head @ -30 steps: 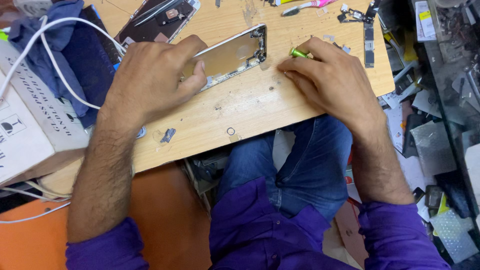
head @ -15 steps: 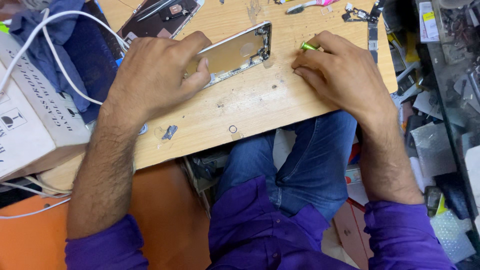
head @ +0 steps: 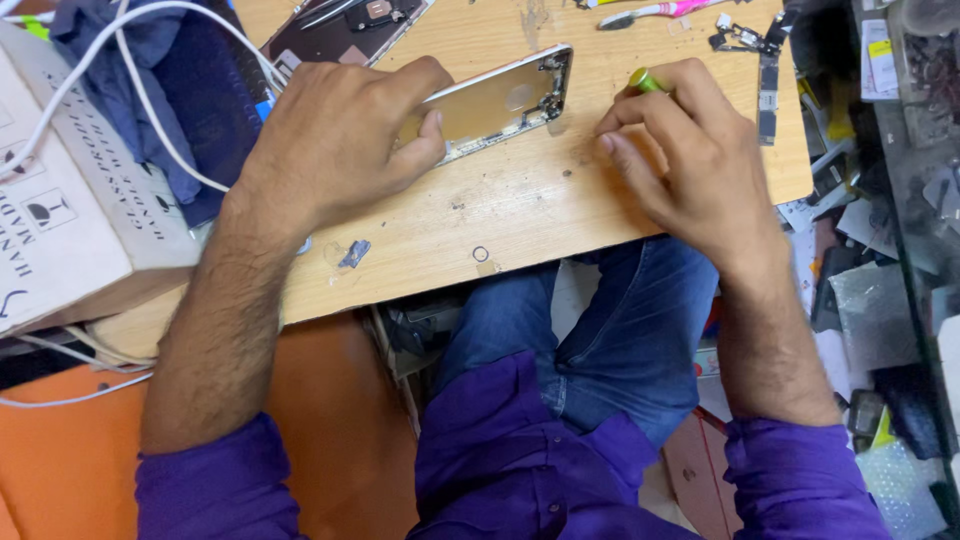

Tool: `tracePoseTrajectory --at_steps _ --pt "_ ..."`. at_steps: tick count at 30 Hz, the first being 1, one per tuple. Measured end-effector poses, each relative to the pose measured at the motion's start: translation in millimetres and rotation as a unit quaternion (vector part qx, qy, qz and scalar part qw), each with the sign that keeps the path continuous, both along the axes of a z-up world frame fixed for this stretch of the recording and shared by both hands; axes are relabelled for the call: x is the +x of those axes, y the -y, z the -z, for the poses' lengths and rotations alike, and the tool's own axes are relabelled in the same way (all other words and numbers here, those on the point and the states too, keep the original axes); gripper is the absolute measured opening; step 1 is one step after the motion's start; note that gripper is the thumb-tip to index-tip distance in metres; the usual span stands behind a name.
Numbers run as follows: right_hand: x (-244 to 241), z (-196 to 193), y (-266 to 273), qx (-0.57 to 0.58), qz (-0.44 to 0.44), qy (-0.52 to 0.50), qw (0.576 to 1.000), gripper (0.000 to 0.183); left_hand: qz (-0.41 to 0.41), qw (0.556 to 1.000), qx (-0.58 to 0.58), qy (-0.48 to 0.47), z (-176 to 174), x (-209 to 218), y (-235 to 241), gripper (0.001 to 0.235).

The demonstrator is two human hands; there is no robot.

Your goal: The person uses a green screwdriver to remove multiple screws from the back of a disassembled smartphone. The person then places a black component onto the phone's internal frame.

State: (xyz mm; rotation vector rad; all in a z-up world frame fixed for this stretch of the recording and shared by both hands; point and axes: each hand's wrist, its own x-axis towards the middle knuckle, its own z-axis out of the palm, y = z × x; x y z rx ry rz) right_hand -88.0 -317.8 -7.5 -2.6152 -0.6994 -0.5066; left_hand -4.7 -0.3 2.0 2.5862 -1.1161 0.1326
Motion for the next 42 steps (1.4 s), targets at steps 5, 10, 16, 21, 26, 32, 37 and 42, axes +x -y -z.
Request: tracePoseTrajectory --at_steps 5,10,16,21,26,32,37,42 --pt "6 13 -51 0.005 -0.051 0.057 0.997 0.017 0.008 1.0 -0.018 -0.008 -5 0 2 0.027" --pt "16 22 -92 -0.028 -0.086 0.112 0.99 0.02 0.011 0.989 -0.082 -0.121 -8 5 -4 0.031" --pt "20 30 -114 -0.077 -0.069 0.138 0.985 0.02 0.021 0.978 -0.12 -0.168 -8 10 -6 0.033" --pt "20 33 -117 -0.047 -0.064 0.118 0.99 0.018 0.013 0.978 -0.113 -0.176 -11 9 -5 0.032" --pt "18 33 -117 -0.028 -0.068 0.116 0.99 0.015 0.02 0.978 -0.115 -0.174 -12 7 -7 0.031" --pt "16 33 -115 -0.027 -0.069 0.113 0.991 0.013 0.006 0.98 -0.1 -0.173 -10 6 -3 0.032" --pt "15 32 -114 -0.008 -0.072 0.11 0.991 0.013 0.006 0.982 -0.088 -0.167 -10 6 -4 0.031" --pt "13 31 -115 -0.002 -0.072 0.112 0.991 0.013 0.014 0.982 -0.099 -0.162 -9 5 -4 0.031"
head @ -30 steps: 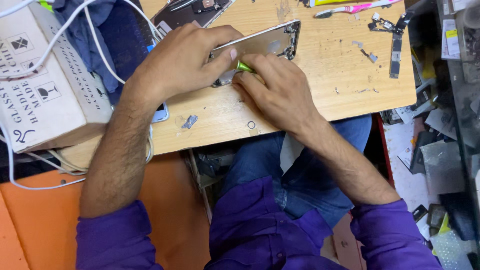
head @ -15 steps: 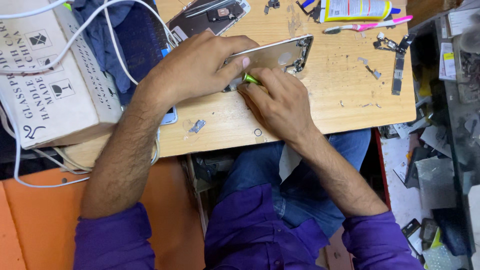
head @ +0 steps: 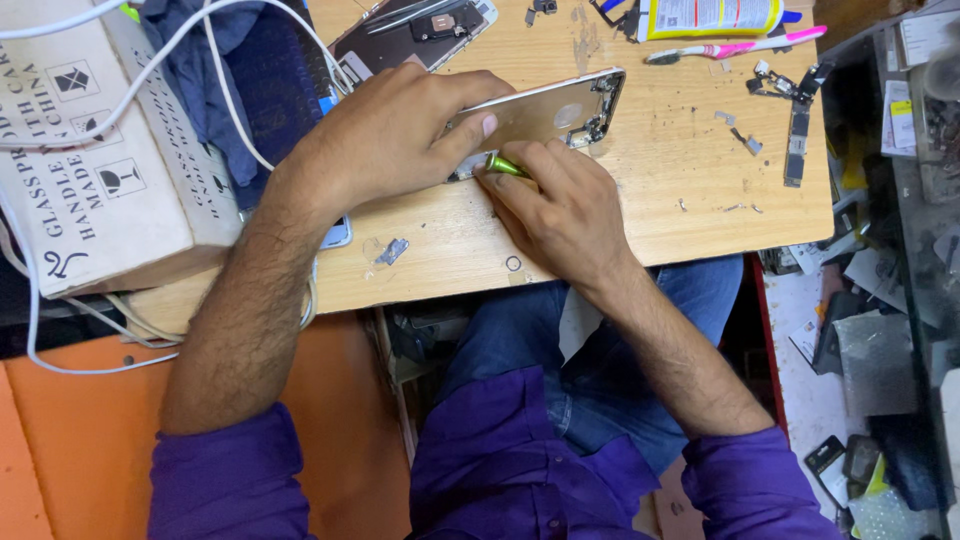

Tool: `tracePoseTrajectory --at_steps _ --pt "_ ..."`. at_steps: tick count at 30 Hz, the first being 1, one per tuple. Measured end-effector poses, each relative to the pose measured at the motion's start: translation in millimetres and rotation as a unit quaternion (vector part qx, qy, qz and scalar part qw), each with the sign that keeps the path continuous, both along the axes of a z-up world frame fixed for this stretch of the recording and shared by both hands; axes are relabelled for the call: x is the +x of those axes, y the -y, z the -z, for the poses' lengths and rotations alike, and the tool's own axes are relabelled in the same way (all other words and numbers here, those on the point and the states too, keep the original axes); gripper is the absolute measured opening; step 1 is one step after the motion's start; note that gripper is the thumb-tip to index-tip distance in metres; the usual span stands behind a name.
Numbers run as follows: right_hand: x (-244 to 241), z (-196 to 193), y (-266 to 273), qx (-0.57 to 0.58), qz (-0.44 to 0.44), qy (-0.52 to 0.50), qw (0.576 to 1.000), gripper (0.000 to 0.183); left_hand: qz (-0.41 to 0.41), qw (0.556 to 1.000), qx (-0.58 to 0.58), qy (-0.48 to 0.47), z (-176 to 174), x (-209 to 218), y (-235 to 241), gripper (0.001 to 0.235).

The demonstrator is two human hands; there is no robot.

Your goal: The person uses a green screwdriver to remove multiple screws from the back of a disassembled smartphone. The person then places a black component onto the phone's internal frame.

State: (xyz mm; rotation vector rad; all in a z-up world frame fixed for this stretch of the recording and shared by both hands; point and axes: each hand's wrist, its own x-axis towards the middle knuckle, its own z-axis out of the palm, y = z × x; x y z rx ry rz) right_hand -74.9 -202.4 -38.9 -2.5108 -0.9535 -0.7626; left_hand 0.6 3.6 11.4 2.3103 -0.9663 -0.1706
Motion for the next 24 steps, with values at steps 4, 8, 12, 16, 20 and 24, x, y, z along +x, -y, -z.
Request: tracePoseTrajectory --at_steps 4,8,12,16,20,24 --pt "-1 0 0 -0.003 0.004 -0.005 1.0 0.014 0.003 1.0 -0.002 0.014 1 0 0 0.03" --pt "0 0 0 0.003 0.003 -0.012 1.0 0.015 -0.001 1.0 0.007 0.009 3 1 -1 0.03" --pt "0 4 2 0.021 0.008 -0.024 0.999 0.014 0.009 0.999 -0.004 0.031 4 1 -1 0.03" --pt "1 13 8 0.077 0.001 -0.04 0.996 0.021 0.008 1.0 -0.003 0.02 1 1 0 0.031" --pt "0 24 23 0.231 0.012 -0.049 0.972 0.031 -0.015 0.999 0.03 -0.015 -2 0 1 0.033" --pt "-6 31 35 0.415 -0.001 -0.034 0.909 0.043 -0.005 1.0 0.019 0.01 -4 -1 1 0.034"
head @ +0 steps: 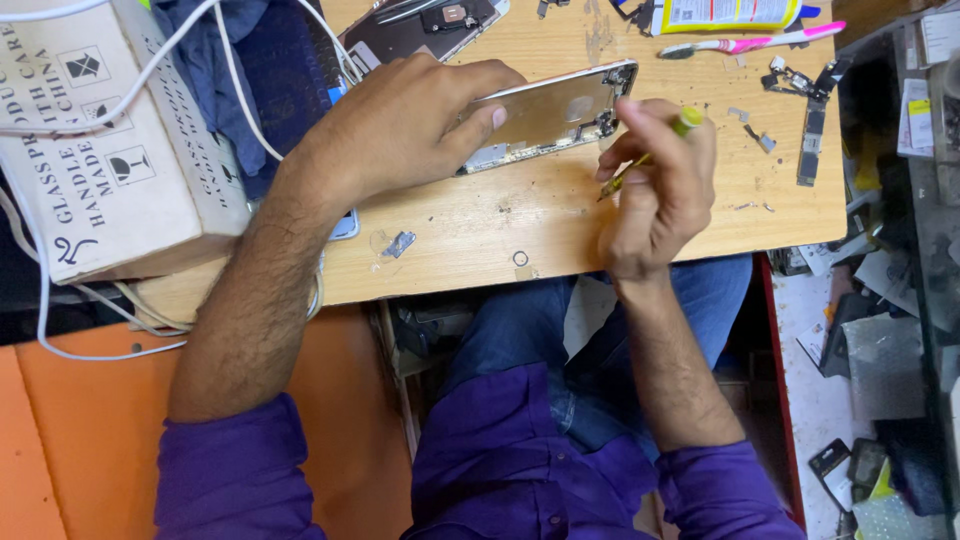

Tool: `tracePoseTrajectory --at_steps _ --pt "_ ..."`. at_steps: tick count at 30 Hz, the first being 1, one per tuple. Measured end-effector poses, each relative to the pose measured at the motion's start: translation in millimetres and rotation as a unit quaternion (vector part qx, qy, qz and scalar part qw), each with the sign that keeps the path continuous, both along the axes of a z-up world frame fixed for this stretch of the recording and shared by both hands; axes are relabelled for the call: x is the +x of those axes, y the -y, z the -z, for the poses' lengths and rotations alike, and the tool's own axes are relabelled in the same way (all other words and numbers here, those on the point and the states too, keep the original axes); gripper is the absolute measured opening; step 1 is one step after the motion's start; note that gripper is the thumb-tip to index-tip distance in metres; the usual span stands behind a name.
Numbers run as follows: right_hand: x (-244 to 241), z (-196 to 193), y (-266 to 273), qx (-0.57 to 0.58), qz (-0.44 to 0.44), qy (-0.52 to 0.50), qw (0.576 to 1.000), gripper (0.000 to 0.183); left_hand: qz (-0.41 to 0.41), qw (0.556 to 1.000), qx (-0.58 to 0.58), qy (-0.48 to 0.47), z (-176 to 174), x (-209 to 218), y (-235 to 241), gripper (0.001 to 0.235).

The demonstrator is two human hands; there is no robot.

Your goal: The person uses a green screwdriver to remove multiple screws from the back of a disassembled smartphone. The person then places a black component onto the phone's internal frame.

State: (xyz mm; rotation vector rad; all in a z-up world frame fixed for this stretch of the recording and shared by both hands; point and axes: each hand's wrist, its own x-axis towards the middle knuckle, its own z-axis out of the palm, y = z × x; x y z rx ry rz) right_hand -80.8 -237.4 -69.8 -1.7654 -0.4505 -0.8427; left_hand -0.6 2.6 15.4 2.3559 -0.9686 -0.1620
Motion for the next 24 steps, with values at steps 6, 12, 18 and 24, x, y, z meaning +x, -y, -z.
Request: tracePoseTrajectory --at_steps 6,12,18,24 --pt "-18 -13 21 0.179 0.035 -0.029 0.983 0.047 0.004 1.0 -0.009 0.005 2 0 -1 0.033" --pt "-27 -47 54 0.349 0.141 0.116 0.919 0.077 -0.009 0.999 0.025 0.022 1 -2 2 0.035" --pt "-25 -45 59 0.079 0.142 0.206 0.965 0.088 0.001 0.999 0.014 0.045 2 -4 2 0.036" --pt "-28 2 52 0.022 0.094 -0.062 0.993 0.086 -0.035 0.998 0.044 -0.018 1 -4 5 0.039"
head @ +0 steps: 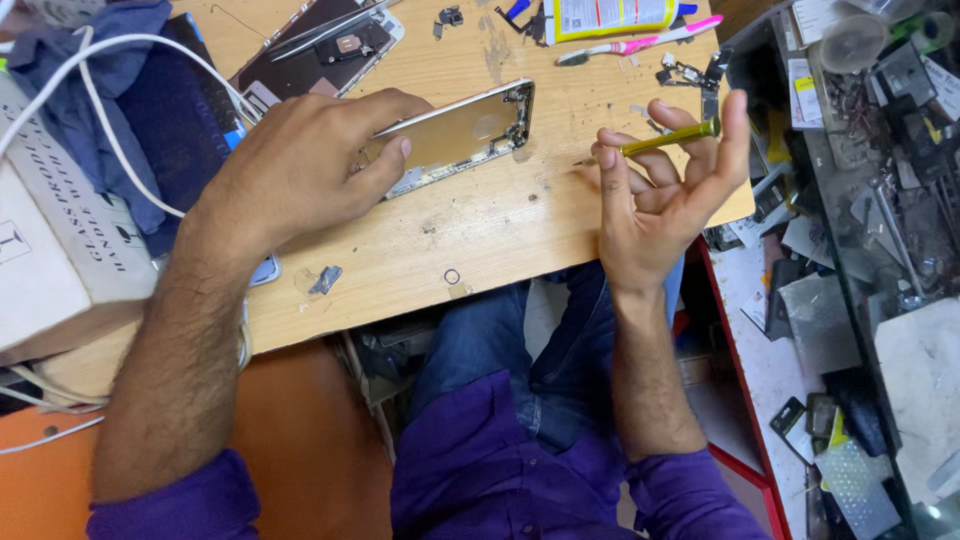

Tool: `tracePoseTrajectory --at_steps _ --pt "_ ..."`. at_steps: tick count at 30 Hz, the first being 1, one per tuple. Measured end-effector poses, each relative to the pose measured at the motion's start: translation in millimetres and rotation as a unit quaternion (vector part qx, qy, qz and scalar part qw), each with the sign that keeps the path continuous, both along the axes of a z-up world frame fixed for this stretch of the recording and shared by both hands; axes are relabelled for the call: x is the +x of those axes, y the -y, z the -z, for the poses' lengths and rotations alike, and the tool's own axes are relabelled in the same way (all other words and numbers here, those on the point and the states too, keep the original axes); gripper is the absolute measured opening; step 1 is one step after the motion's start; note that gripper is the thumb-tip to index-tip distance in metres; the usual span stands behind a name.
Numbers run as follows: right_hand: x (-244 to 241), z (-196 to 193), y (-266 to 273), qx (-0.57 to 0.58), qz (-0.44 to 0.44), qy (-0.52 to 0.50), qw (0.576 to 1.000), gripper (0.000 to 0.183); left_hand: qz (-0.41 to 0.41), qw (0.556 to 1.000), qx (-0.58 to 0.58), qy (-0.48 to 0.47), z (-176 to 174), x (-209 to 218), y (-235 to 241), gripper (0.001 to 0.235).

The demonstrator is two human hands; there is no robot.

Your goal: The person uses a green screwdriver to remove multiple screws from the back of a disassembled smartphone. The person then places a black component onto the phone's internal frame.

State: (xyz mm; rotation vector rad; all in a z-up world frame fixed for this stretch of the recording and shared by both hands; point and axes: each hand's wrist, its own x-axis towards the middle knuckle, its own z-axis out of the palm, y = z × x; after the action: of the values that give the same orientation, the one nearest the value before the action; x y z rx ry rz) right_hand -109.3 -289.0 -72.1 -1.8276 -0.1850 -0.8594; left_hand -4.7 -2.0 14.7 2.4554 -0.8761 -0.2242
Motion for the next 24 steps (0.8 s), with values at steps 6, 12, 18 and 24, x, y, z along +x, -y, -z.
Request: tracePoseTrajectory --at_steps 6,12,18,24 --pt "4 17 3 0.015 -0.017 -0.036 0.999 0.077 0.041 0.994 -0.034 0.095 1 -1 -1 0.036" --pt "6 18 1 0.004 -0.026 -0.041 0.999 0.076 0.032 0.998 -0.012 0.056 -1 -3 0 0.036" --pt "5 6 -2 0.048 -0.034 -0.029 0.998 0.077 0.059 0.99 -0.027 0.125 -2 -5 1 0.041" --pt "3 -21 -19 0.172 -0.054 -0.051 0.982 0.077 0.079 0.984 -0.043 0.156 3 -6 -2 0.029"
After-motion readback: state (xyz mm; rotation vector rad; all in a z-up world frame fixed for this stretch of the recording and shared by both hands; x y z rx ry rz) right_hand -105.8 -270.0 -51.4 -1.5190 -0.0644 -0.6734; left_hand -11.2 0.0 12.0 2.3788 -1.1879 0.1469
